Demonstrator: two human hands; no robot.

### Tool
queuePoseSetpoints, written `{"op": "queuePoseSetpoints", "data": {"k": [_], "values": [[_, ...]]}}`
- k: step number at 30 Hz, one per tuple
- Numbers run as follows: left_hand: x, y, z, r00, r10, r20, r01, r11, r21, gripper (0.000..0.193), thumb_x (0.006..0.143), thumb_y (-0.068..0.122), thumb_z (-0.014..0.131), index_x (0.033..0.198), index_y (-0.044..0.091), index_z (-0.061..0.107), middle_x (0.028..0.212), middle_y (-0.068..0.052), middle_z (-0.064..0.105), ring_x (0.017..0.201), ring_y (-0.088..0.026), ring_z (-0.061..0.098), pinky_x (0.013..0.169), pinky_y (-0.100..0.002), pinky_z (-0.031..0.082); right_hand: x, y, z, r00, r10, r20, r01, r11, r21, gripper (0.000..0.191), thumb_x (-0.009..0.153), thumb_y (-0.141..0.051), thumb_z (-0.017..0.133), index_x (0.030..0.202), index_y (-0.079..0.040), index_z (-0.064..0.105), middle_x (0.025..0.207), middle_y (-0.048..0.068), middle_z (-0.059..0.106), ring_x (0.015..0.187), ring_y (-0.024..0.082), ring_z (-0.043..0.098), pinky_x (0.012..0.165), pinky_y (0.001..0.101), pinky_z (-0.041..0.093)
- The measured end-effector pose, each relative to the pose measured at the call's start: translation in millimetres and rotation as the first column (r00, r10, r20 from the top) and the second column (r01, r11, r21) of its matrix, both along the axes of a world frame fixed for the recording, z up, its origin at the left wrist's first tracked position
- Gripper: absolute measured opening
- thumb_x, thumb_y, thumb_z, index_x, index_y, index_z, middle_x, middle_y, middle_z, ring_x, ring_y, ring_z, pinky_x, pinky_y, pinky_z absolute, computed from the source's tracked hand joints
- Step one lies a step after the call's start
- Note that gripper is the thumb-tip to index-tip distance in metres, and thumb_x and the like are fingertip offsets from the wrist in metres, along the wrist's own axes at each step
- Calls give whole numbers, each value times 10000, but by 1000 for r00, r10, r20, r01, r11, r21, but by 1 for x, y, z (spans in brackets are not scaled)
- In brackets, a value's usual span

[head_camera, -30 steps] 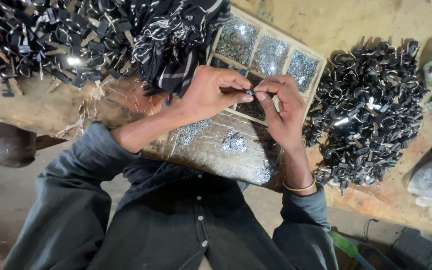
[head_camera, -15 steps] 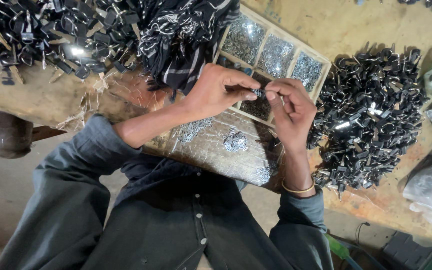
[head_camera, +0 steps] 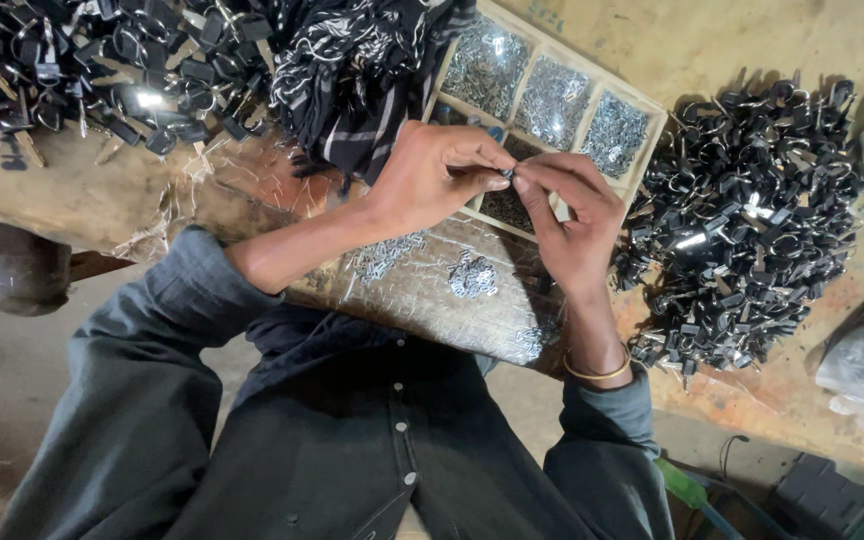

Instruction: The person sits at a workbench assembling small metal components. They pick small parts from a compartment tray, fit the parts together by hand, and place the finished assemblies on the table beside the tray, repeating the cycle.

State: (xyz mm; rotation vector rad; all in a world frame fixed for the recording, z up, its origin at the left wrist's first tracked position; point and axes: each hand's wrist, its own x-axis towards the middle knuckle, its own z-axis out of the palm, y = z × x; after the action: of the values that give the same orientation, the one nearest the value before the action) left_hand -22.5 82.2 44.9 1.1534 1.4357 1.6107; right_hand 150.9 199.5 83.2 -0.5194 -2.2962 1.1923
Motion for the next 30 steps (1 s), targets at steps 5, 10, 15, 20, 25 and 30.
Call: {"op": "queuePoseSetpoints", "data": {"k": [5, 10, 15, 20, 25, 30], "values": [[0, 3, -2, 998, 12, -60, -10, 999, 40, 139, 910, -39, 783, 1040, -3, 747, 1043, -113, 787, 995, -171, 792, 874, -280, 627, -3, 9, 0, 996, -26, 83, 52, 941, -333, 186, 991, -1, 691, 1161, -42, 753, 1194, 55, 705, 992, 141, 686, 779, 272, 565], [0, 0, 0, 1000, 16, -25, -15, 1000, 18, 125, 911, -43, 790, 1002, -35, 705, 1067, -120, 791, 1009, -183, 793, 860, -268, 662, -7, 10, -3, 962, -111, 248, -27, 870, 492, 168, 812, -61, 860, 955, -37, 775, 937, 86, 654, 915, 302, 560, 789, 424, 411], [-1, 4, 0, 1000, 20, -3, -20, 999, 31, 122, 922, -40, 779, 1019, -29, 705, 1064, -111, 791, 1001, -174, 790, 864, -272, 659, -4, 18, 2, 968, -87, 234, -18, 911, 413, 139, 875, -75, 834, 955, -46, 724, 957, 84, 651, 936, 294, 553, 860, 420, 399], [2, 8, 0, 999, 29, -21, -30, 999, -11, 145, 921, -21, 790, 1052, -11, 728, 1000, -92, 797, 951, -157, 798, 825, -267, 649, 0, 30, 2, 975, -92, 202, 7, 922, 386, 123, 987, -67, 814, 949, -30, 703, 956, 86, 669, 941, 279, 577, 928, 415, 404], [4, 12, 0, 998, 28, -61, -30, 999, -26, 163, 909, -6, 804, 1061, -1, 744, 993, -92, 798, 939, -152, 800, 822, -264, 654, 5, 29, 1, 995, -49, 92, 41, 995, 87, 82, 1023, -37, 753, 1105, -31, 750, 1073, 95, 702, 997, 205, 623, 885, 318, 468], [5, 13, 0, 998, 30, -60, -32, 999, -29, 161, 904, 0, 813, 1051, -2, 746, 1004, -94, 798, 946, -155, 799, 815, -265, 651, 5, 26, 3, 994, -10, 106, 9, 1000, 14, 114, 1029, 0, 732, 1141, -12, 741, 1087, 106, 701, 926, 156, 636, 796, 273, 502]]}}
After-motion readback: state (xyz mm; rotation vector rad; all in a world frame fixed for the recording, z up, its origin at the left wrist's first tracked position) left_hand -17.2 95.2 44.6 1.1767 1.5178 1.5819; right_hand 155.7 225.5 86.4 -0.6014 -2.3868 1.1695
